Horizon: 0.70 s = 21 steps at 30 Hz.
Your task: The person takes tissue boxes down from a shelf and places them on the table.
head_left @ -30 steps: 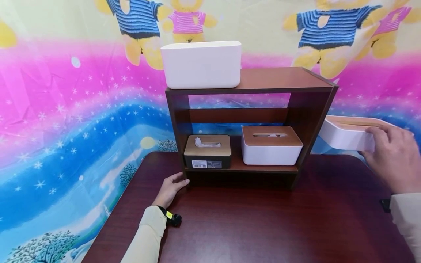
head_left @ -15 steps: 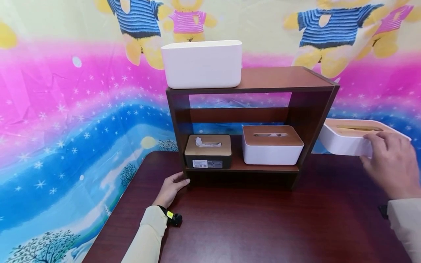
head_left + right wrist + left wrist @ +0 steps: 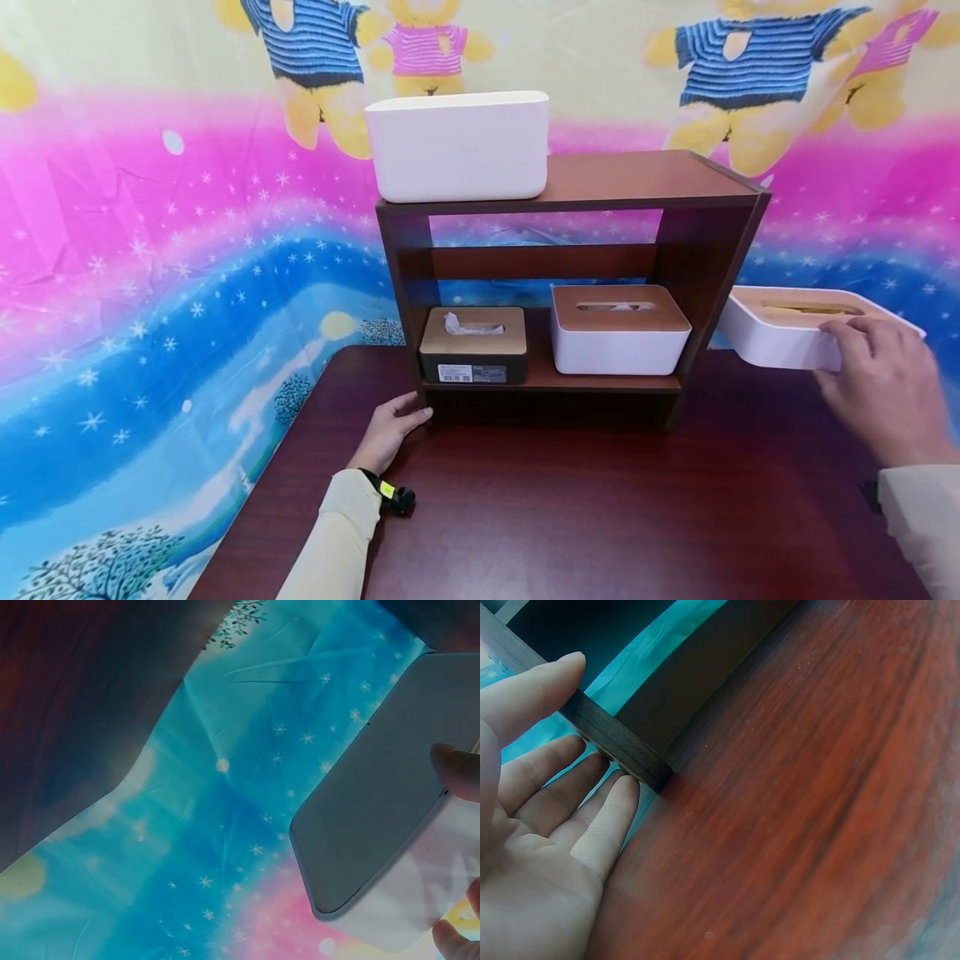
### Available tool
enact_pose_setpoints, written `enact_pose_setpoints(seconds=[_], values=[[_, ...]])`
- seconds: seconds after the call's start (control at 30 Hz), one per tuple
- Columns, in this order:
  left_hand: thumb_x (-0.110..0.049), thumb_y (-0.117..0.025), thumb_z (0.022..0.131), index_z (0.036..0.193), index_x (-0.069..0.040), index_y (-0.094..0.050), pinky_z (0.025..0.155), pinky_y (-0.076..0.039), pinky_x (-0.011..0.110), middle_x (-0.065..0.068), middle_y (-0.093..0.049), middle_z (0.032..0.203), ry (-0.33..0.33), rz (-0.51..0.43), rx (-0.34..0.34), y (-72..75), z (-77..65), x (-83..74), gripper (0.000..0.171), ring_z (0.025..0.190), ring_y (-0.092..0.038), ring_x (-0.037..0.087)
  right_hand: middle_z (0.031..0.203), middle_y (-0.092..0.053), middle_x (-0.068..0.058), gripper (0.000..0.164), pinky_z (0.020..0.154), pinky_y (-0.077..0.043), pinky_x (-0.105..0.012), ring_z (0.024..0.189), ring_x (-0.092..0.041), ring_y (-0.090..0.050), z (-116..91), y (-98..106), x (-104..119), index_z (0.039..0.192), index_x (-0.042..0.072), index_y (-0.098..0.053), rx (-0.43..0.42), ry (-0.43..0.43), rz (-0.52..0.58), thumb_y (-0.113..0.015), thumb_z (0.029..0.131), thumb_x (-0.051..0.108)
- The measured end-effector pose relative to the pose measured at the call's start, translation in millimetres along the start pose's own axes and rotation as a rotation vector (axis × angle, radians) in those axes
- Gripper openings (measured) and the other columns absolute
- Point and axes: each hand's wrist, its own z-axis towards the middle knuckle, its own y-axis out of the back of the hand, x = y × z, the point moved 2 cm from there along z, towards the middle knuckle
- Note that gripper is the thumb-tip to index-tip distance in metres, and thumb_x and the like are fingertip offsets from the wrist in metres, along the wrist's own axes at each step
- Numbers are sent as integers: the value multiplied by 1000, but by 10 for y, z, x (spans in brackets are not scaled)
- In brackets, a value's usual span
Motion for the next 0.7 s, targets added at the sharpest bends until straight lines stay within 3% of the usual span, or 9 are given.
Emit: enact_pose_setpoints(seconds=[0.7], values=[[-40,-74,68,124,-14,-52,90,-39,40,2,-54,119,-5,-9,8,-11,0,-16,66,110,-49,18,104,-48,-31,73,84,-32,-60,93,-48,-43,-196,-117,30,106,-7,-53,3,9,32,-77,38,4]])
